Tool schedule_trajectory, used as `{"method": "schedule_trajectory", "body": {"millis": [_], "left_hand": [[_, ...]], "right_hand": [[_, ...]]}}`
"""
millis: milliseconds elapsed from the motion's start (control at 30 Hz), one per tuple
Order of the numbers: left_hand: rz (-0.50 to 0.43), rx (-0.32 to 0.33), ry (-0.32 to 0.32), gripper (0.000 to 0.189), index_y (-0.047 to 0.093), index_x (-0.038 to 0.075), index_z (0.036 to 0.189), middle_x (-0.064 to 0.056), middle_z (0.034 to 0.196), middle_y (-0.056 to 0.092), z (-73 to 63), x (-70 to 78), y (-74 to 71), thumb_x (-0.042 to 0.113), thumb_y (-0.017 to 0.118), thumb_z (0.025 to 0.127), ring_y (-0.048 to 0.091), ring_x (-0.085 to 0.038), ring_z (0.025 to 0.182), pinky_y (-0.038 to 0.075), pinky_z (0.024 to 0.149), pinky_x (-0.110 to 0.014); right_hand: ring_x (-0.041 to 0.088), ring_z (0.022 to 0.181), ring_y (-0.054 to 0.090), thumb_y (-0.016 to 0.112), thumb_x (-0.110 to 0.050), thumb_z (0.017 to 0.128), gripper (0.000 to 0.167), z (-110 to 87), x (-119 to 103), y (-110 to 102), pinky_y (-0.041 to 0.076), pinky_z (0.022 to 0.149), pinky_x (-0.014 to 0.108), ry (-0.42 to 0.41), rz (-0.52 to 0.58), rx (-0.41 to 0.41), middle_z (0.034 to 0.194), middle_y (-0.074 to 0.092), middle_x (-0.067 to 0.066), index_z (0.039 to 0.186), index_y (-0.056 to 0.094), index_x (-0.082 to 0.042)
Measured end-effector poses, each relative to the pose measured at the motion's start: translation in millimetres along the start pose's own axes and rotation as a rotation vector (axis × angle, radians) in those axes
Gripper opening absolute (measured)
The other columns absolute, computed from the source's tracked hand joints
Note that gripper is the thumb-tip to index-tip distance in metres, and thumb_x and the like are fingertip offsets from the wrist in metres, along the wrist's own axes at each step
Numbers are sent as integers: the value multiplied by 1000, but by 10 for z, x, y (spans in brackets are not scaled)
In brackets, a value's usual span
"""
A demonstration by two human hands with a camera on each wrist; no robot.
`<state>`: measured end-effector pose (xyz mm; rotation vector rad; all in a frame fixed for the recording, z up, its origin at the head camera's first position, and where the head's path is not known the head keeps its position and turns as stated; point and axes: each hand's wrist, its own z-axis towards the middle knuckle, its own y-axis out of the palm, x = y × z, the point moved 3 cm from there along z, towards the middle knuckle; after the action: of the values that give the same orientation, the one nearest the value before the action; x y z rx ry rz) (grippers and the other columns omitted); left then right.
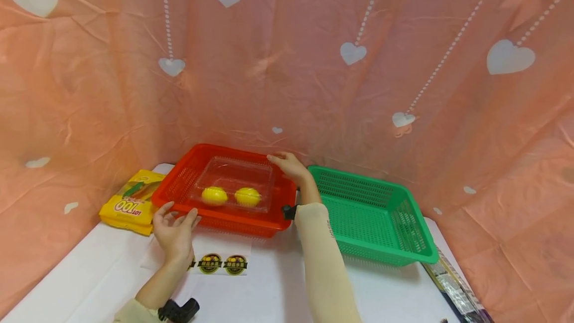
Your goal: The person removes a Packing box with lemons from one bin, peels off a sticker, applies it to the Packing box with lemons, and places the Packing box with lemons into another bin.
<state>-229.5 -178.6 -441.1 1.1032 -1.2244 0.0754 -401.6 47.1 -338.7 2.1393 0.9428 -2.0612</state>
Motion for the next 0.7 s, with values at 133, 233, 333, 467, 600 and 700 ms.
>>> {"method": "schedule_trajectory", "body": {"millis": [133, 233, 333, 467, 600, 700], "left_hand": [[5, 1, 2, 48, 48, 12, 117, -8, 101, 35, 24, 21, -7, -19, 65, 85, 56, -12, 68, 59, 66, -23], [6, -5, 0, 48, 47, 13, 117, -7, 101, 34, 36, 30, 4, -18, 65, 86, 56, -12, 69, 59, 67, -23], [11, -5, 0, 48, 47, 14, 117, -6, 100, 34, 39, 37, 15, -19, 64, 85, 56, -12, 69, 59, 67, -23], [23, 5, 3, 48, 47, 14, 116, -6, 101, 34, 31, 46, 12, -20, 64, 85, 55, -11, 69, 59, 67, -22], [44, 7, -7, 48, 47, 15, 116, -6, 101, 34, 19, 36, 2, -19, 64, 86, 55, -12, 71, 59, 68, -22], [57, 9, -18, 49, 47, 16, 116, -7, 102, 35, 9, 18, -7, -18, 65, 86, 54, -12, 73, 59, 68, -23]], "right_hand": [[36, 144, 31, 57, -34, 102, 66, 94, 39, 38, 24, 116, 60, 24, 99, 50, 157, 34, 14, 154, 32, -4], [36, 145, 28, 59, -36, 100, 69, 140, 65, 56, 22, 116, 63, 44, 129, 73, 159, 31, 13, 156, 29, -7], [37, 145, 27, 61, -38, 99, 73, 173, 106, 77, 23, 115, 64, 80, 134, 83, 160, 29, 13, 157, 28, -9], [37, 145, 26, 64, -41, 97, 79, 189, 167, 122, 25, 114, 64, 119, 141, 73, 161, 25, 13, 158, 25, -10], [37, 144, 28, 66, -40, 96, 79, 190, 238, 160, 28, 112, 64, 128, 135, 77, 161, 26, 13, 157, 27, -10], [38, 142, 31, 66, -39, 95, 77, 194, 295, 176, 31, 111, 64, 133, 131, 94, 159, 29, 14, 156, 30, -10]]}}
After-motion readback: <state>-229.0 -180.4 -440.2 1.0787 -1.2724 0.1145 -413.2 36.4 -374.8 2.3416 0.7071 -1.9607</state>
